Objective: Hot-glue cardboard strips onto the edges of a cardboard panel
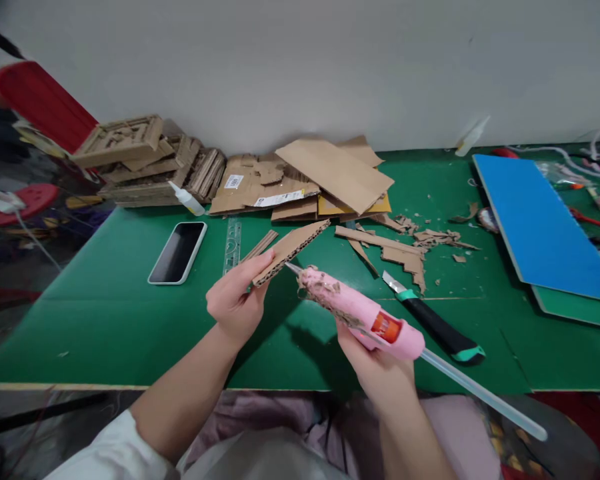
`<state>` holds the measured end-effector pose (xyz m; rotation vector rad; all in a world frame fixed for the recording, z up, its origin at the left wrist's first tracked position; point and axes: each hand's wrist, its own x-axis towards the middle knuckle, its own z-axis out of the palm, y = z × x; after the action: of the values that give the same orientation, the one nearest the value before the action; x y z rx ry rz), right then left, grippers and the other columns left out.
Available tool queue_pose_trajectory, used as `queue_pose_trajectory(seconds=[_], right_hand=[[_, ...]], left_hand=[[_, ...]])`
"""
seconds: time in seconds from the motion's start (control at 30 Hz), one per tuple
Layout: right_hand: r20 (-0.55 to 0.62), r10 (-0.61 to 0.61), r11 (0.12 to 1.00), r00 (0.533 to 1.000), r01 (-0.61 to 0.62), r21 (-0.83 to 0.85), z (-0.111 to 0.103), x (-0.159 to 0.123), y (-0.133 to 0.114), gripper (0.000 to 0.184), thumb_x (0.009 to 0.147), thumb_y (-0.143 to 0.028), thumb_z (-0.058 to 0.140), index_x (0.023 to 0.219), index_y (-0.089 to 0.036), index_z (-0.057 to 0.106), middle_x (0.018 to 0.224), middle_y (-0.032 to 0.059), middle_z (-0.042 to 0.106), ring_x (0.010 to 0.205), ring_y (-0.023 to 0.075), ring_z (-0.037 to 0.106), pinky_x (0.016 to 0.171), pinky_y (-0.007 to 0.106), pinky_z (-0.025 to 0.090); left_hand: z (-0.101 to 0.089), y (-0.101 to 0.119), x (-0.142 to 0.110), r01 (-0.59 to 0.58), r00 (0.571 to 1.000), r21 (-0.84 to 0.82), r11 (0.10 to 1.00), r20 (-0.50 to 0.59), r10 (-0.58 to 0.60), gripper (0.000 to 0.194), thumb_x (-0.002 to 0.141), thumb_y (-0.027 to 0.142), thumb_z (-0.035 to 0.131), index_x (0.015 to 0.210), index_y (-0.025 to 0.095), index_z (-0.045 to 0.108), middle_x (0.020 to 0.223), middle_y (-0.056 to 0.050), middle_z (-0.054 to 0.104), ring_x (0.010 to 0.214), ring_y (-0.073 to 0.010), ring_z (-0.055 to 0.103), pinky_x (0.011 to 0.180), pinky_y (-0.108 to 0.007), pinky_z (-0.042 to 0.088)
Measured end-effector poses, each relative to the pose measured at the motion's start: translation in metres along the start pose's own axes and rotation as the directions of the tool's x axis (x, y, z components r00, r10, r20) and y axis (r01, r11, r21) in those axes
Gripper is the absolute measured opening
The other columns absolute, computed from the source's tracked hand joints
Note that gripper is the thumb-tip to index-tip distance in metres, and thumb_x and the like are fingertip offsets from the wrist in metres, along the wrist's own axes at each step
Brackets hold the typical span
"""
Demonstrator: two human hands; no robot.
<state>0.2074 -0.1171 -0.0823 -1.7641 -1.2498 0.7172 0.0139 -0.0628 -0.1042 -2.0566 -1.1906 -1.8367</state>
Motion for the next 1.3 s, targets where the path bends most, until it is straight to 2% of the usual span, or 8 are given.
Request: queue_pose_trajectory(seconds=[0.13,0.27,0.4,0.6,1.0,1.17,1.3], right_hand=[[-0.075,-0.009,0.998,0.997,0.013,0.054,0.003,0.000,-0.005,0.023,0.064,-0.041,0.063,0.059,-0.020,0.058,0.053,0.0014,0.059,0.057,0.0190,0.060,0.057,0.030,0.049],[-0.091,-0.046,0.996,0.995,0.053,0.068,0.004,0.001,-0.009,0.022,0.066,-0.039,0.062,0.057,-0.020,0.057,0.049,-0.0004,0.056,0.052,0.0167,0.057,0.060,0.030,0.049],[-0.096,-0.056,0.997,0.994,0.061,0.050,0.003,0.003,-0.008,0.022,0.067,-0.039,0.062,0.058,-0.019,0.057,0.051,-0.0004,0.056,0.049,0.0151,0.054,0.055,0.029,0.047],[-0.094,0.016,0.999,0.995,-0.012,0.039,0.002,0.004,-0.006,0.023,0.067,-0.040,0.062,0.059,-0.019,0.056,0.049,-0.0010,0.054,0.047,0.0135,0.050,0.048,0.027,0.044],[-0.135,0.104,0.991,0.985,-0.091,0.097,0.002,0.006,-0.004,0.024,0.065,-0.042,0.064,0.064,-0.019,0.057,0.051,-0.0004,0.055,0.052,0.0163,0.055,0.055,0.030,0.048],[-0.054,0.077,0.993,0.996,-0.072,0.088,-0.003,0.014,0.001,0.022,0.065,-0.040,0.066,0.062,-0.019,0.058,0.048,-0.0006,0.054,0.049,0.0165,0.055,0.053,0.030,0.049],[-0.040,0.021,1.000,0.999,-0.020,0.024,-0.007,0.018,0.000,0.023,0.069,-0.039,0.061,0.058,-0.020,0.057,0.046,-0.0008,0.052,0.051,0.0164,0.056,0.055,0.029,0.049]], left_hand=[[0.000,-0.001,0.000,-0.012,1.000,0.005,1.000,0.004,0.012,0.045,0.072,0.000,0.063,0.112,0.021,0.062,0.101,-0.005,0.070,0.087,-0.0170,0.067,0.076,-0.027,0.056],[-0.001,0.000,0.000,-0.009,1.000,-0.008,1.000,0.003,0.009,0.049,0.070,-0.004,0.062,0.112,0.020,0.062,0.101,-0.006,0.070,0.087,-0.0174,0.067,0.076,-0.027,0.057],[-0.001,0.000,-0.001,-0.005,1.000,-0.013,1.000,0.010,0.005,0.050,0.069,-0.005,0.062,0.112,0.021,0.062,0.101,-0.006,0.069,0.087,-0.0176,0.067,0.077,-0.028,0.057],[-0.001,0.001,0.000,-0.009,1.000,-0.003,1.000,0.002,0.009,0.046,0.070,-0.003,0.063,0.110,0.020,0.063,0.099,-0.005,0.070,0.086,-0.0172,0.067,0.076,-0.028,0.057],[0.000,0.001,0.000,-0.025,1.000,-0.010,1.000,0.016,0.025,0.045,0.070,-0.002,0.064,0.109,0.019,0.063,0.099,-0.005,0.070,0.086,-0.0177,0.068,0.075,-0.028,0.057],[-0.001,0.002,0.000,-0.021,0.999,0.008,1.000,0.025,0.021,0.046,0.071,-0.001,0.064,0.111,0.021,0.062,0.099,-0.004,0.070,0.086,-0.0170,0.067,0.075,-0.028,0.057],[-0.001,0.002,0.000,-0.021,0.999,0.015,1.000,0.028,0.020,0.044,0.073,0.001,0.063,0.111,0.022,0.062,0.099,-0.003,0.070,0.086,-0.0164,0.067,0.074,-0.027,0.057]])
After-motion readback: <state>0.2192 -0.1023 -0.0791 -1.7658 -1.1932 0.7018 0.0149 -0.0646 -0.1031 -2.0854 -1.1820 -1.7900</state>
